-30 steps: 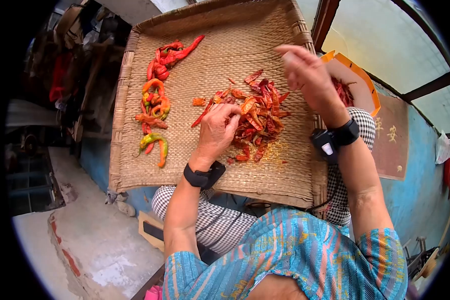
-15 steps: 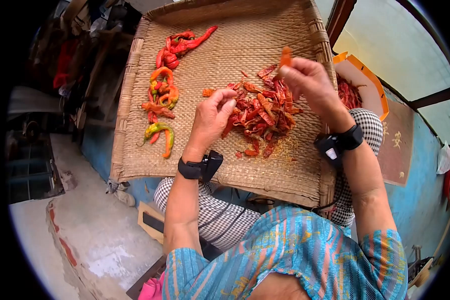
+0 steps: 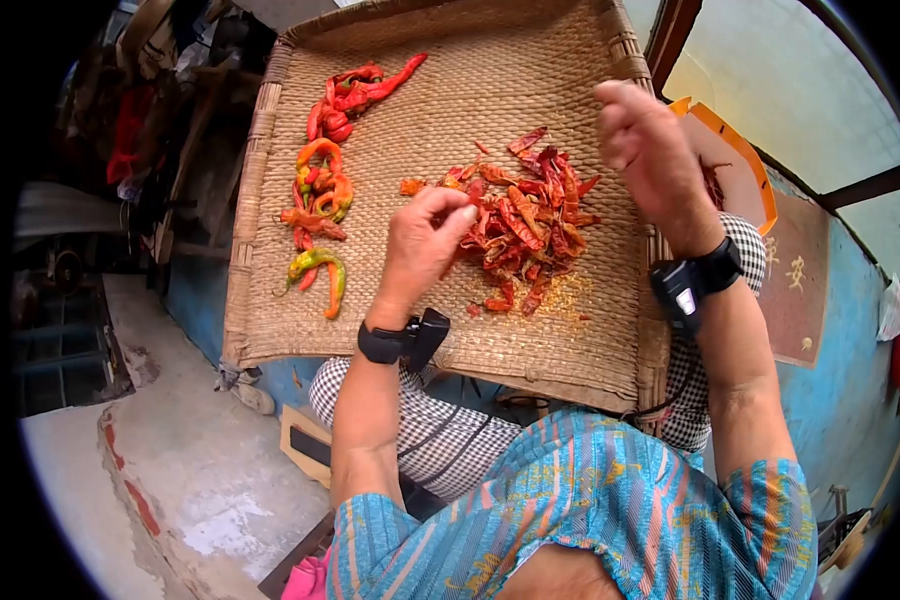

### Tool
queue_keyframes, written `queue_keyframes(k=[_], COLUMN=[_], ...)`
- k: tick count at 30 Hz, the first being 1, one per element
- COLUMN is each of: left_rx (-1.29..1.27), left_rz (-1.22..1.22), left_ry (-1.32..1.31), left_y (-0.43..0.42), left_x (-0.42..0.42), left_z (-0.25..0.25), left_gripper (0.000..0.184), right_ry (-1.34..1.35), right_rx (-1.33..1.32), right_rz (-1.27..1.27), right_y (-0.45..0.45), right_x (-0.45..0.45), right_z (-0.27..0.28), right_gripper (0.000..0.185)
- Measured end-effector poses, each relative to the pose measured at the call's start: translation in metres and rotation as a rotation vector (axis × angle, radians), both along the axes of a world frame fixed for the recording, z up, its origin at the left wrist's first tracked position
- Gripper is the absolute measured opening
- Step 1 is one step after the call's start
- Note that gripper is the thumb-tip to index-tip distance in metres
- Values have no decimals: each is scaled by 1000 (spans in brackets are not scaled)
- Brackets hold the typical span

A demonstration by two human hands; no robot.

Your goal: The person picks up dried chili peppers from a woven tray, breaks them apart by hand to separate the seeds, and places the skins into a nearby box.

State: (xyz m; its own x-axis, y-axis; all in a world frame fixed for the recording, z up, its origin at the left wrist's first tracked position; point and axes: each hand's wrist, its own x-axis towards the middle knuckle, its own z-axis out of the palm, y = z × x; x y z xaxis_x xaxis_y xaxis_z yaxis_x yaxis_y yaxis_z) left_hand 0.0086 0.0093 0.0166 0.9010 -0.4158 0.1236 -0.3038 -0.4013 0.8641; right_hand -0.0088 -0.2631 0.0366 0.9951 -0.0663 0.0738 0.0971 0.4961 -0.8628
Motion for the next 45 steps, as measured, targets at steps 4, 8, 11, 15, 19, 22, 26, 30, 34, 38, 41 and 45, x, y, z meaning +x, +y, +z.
queue_keyframes(k=[4, 8, 11, 15, 19, 22, 26, 30, 34, 38, 41, 45], left_rx=[-421, -344, -367, -433, 24, 563, 821, 767, 643, 373, 304, 249], left_rz=[-4, -91, -113, -93, 12, -20, -152, -111, -102, -112, -231, -303], left_ry=[350, 380, 383, 471, 43, -70, -150, -155, -145, 39, 97, 19], left_y=[3, 0, 2, -2, 18, 32, 39, 37, 31, 21, 16, 16], left_x=[-1, -10, -8, -14, 4, 7, 2, 1, 4, 0, -5, -8], left_z=[14, 17, 10, 19, 25, 31, 3, -3, 13, 29, 36, 20], left_gripper=[12, 11, 12, 14, 19, 19, 20, 22, 21, 17, 15, 13], right_ry=[-198, -267, -310, -385, -122, -33, -48, 66, -30, -41, -347, -309], right_rx=[-634, -798, -949, -832, -395, 201, 533, 773, 653, -350, -882, -1023], right_rz=[255, 292, 284, 203, 160, -123, -210, -338, -167, 106, 216, 398], right_y=[50, 75, 76, 78, 49, 10, -60, -60, -48, 13, 48, 64], right_x=[-11, -15, -15, -16, -8, 6, 13, 6, 9, -4, -6, -10], right_z=[-2, -11, -3, -15, -2, -1, -30, -20, -16, 3, -14, -8], right_gripper=[30, 24, 20, 16, 16, 21, 29, 32, 38, 43, 37, 25])
